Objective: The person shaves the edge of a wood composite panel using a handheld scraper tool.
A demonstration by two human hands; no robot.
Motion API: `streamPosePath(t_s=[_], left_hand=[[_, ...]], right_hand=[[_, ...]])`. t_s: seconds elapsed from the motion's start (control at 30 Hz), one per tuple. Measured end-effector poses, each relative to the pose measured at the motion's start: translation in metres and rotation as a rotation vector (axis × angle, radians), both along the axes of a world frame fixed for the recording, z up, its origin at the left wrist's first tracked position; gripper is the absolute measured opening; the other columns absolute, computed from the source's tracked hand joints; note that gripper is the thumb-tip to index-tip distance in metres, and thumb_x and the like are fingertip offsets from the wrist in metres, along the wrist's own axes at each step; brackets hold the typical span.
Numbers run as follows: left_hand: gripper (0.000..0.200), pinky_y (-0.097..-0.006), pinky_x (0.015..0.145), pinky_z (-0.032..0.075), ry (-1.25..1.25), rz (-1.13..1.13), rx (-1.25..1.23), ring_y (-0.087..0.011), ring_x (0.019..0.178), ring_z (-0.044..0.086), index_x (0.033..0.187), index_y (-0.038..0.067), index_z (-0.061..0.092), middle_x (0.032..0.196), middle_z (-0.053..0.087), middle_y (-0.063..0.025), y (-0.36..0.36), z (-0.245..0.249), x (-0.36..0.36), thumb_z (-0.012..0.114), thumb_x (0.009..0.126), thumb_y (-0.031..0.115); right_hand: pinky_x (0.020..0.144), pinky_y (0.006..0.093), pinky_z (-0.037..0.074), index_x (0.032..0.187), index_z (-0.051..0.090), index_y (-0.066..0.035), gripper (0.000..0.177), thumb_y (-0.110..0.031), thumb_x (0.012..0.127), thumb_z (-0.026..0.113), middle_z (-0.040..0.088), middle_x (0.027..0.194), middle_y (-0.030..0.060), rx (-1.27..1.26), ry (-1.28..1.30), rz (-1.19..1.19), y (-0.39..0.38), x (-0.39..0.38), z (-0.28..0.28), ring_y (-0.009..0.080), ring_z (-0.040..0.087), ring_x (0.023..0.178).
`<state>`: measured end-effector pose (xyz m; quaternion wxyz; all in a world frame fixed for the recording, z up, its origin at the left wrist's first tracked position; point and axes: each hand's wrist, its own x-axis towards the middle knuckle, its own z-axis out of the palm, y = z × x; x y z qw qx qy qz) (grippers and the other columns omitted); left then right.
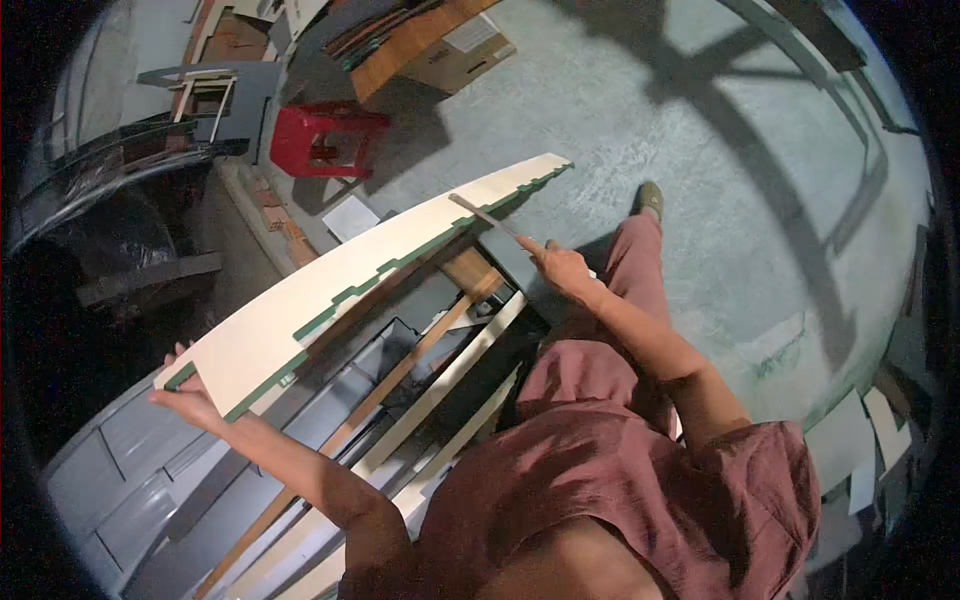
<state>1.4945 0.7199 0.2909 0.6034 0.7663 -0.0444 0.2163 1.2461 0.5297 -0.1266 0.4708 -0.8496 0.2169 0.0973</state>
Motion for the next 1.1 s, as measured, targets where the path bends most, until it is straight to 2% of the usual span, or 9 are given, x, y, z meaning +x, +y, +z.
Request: streamPosePath(t_s=[0.27,0.33,0.47,0.53,0.57,0.63,0.77,0.97,1.1], left_hand=[[0.062,-0.045,0.095,0.036,0.099,0.167,0.05,-0.0293,0.11,0.045,0.116,0.0,0.04,0.115,0.048,-0.0191,0.028,-0.001,0.035,0.023,0.089,0.053],[0.06,-0.0448,0.094,0.037,0.077,0.082,0.062,-0.0287,0.108,0.046,0.112,0.002,0.044,0.112,0.05,-0.0171,0.085,0.003,0.069,0.031,0.087,0.054],[0.061,-0.0427,0.095,0.037,0.188,-0.124,0.157,-0.029,0.109,0.046,0.114,0.001,0.043,0.114,0.05,-0.0173,0.145,0.014,0.091,0.034,0.086,0.054],[0.063,-0.0419,0.097,0.035,0.186,0.244,0.098,-0.0291,0.112,0.043,0.119,0.0,0.04,0.118,0.046,-0.018,0.114,0.012,0.093,0.036,0.086,0.053],[0.064,-0.0418,0.1,0.03,0.164,0.231,0.09,-0.0291,0.117,0.038,0.123,-0.001,0.037,0.125,0.04,-0.0183,0.095,0.006,0.089,0.034,0.087,0.052],[0.065,-0.0423,0.102,0.025,0.244,0.096,0.276,-0.0299,0.121,0.033,0.129,-0.001,0.027,0.129,0.036,-0.0178,0.15,0.025,0.099,0.03,0.088,0.05],[0.065,-0.0422,0.103,0.024,0.168,0.22,0.352,-0.0299,0.121,0.033,0.129,0.0,0.026,0.13,0.035,-0.0178,0.133,0.016,0.103,0.03,0.089,0.05],[0.064,-0.042,0.103,0.024,0.158,0.316,0.437,-0.0299,0.122,0.032,0.13,0.0,0.023,0.131,0.034,-0.0178,0.115,-0.013,0.112,0.03,0.089,0.049],[0.064,-0.042,0.103,0.023,0.166,0.343,0.489,-0.0299,0.122,0.031,0.131,0.0,0.022,0.131,0.034,-0.0177,0.114,-0.019,0.116,0.03,0.089,0.048]], right_hand=[[0.058,0.0423,0.05,0.132,0.024,-0.035,0.05,-0.021,0.087,0.041,0.054,0.087,0.0176,-0.029,0.171,-0.004,-0.017,0.017,-0.072,0.034,0.06,0.071],[0.06,0.0417,0.049,0.134,0.019,-0.032,0.056,-0.02,0.086,0.044,0.054,0.085,0.0194,-0.083,0.169,0.146,-0.033,0.024,-0.058,0.0336,0.06,0.073],[0.054,0.0384,0.05,0.135,0.019,-0.032,0.059,-0.019,0.084,0.046,0.055,0.084,0.0171,-0.14,0.196,0.183,-0.055,0.026,-0.112,0.0319,0.061,0.071],[0.054,0.038,0.05,0.135,0.018,-0.033,0.06,-0.018,0.084,0.046,0.054,0.085,0.0167,-0.128,0.203,0.192,-0.073,0.029,-0.145,0.0316,0.061,0.07],[0.054,0.0377,0.05,0.135,0.018,-0.033,0.061,-0.018,0.084,0.046,0.054,0.085,0.0164,-0.122,0.196,0.186,-0.08,0.032,-0.163,0.0314,0.061,0.07],[0.055,0.0383,0.049,0.135,0.019,-0.033,0.059,-0.019,0.084,0.046,0.053,0.084,0.0151,-0.127,0.244,0.212,-0.095,0.042,-0.178,0.0319,0.06,0.069],[0.057,0.0389,0.05,0.134,0.02,-0.034,0.059,-0.018,0.084,0.046,0.051,0.087,0.0155,-0.069,0.238,0.309,-0.121,0.059,-0.213,0.0322,0.059,0.07],[0.067,0.0398,0.049,0.135,0.017,-0.035,0.061,-0.008,0.085,0.038,0.05,0.104,0.0172,-0.08,0.362,0.402,-0.152,0.067,-0.299,0.033,0.057,0.09],[0.069,0.0408,0.049,0.135,0.016,-0.035,0.061,-0.01,0.084,0.04,0.049,0.109,0.0188,-0.08,0.461,0.528,-0.174,0.092,-0.312,0.0338,0.057,0.09]])
